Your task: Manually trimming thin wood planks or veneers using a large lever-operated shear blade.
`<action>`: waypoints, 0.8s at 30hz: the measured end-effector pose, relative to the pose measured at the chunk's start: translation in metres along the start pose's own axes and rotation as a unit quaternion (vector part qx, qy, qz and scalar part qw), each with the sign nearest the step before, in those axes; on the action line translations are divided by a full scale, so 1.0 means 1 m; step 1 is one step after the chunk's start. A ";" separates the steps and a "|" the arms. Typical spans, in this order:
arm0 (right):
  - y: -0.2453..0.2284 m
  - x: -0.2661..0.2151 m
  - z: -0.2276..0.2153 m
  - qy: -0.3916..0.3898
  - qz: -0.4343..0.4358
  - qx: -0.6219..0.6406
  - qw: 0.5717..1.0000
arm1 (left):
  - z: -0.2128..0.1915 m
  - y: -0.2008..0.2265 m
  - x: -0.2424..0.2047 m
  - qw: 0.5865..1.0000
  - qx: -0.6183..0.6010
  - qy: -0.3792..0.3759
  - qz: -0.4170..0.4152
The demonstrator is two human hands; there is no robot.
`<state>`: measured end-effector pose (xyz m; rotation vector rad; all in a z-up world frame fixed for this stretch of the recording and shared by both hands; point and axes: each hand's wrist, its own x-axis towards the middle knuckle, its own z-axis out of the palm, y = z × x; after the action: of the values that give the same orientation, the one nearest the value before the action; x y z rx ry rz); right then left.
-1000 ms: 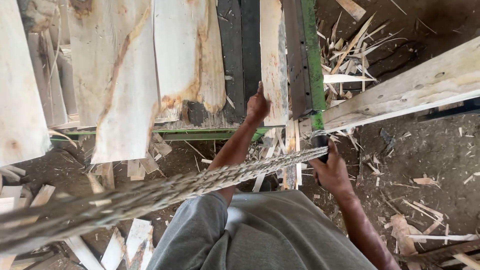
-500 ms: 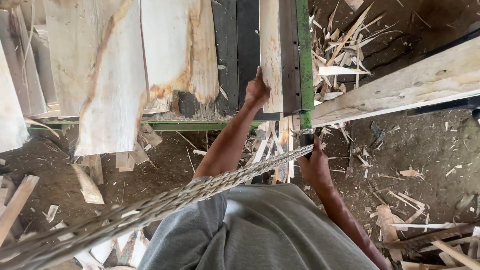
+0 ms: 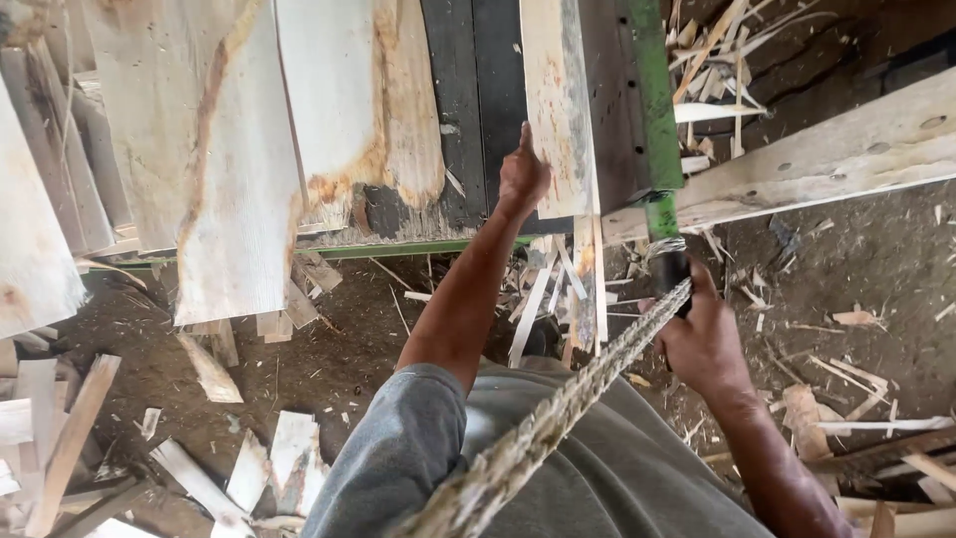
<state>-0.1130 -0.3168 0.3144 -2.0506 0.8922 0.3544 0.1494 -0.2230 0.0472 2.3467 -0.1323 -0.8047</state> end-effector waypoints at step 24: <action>0.134 0.087 0.093 -0.010 -0.057 -0.028 0.998 | 0.001 -0.096 -0.104 0.933 -0.353 0.067 0.009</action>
<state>-0.1394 -0.3349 0.1325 -2.1353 0.7567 0.3391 0.0548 -0.1178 0.0417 1.7011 0.1710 -0.5531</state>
